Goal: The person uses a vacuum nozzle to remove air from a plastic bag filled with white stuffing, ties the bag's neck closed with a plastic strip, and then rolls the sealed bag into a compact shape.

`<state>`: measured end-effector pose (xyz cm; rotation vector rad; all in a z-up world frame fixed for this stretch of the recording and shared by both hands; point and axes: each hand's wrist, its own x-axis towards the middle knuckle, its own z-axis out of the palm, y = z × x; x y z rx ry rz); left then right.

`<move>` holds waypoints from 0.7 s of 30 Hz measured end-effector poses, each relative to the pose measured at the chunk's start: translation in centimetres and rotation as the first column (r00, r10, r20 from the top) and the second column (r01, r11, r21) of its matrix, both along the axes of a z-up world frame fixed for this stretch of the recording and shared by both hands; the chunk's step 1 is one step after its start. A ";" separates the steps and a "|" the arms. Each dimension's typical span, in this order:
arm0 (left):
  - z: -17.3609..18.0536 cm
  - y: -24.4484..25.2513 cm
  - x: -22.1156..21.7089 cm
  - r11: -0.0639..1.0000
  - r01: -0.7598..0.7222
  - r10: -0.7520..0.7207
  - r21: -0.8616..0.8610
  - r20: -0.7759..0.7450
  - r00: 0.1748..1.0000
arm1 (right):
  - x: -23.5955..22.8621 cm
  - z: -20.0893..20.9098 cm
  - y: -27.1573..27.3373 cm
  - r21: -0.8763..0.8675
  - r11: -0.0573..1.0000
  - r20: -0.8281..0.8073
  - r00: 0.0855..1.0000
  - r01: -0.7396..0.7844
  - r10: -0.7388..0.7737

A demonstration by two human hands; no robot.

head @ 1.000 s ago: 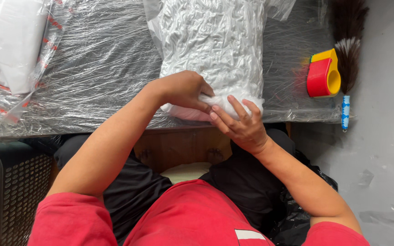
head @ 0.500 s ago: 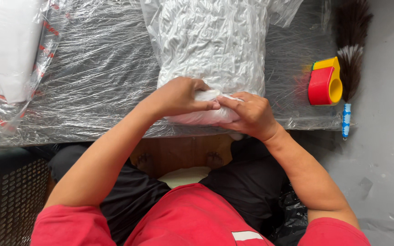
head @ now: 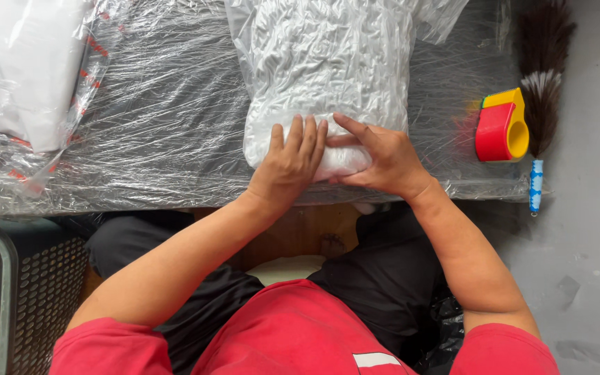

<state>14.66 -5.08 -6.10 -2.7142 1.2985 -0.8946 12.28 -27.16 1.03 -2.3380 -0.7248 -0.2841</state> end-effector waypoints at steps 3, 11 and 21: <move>-0.1 0.3 1.5 0.995 0.102 -0.102 0.001 0.028 0.994 | -0.5 0.0 -0.3 0.016 0.999 -0.064 0.998 -0.028 0.029; 2.0 0.4 4.0 0.960 0.246 -0.193 0.134 -0.317 0.928 | -5.9 -0.6 -4.7 0.548 0.631 -0.060 0.778 0.550 -0.626; 8.6 3.0 -0.6 0.924 0.354 -0.233 0.145 -0.520 0.822 | -22.0 -8.8 2.1 0.069 0.725 -0.620 0.599 0.685 -0.507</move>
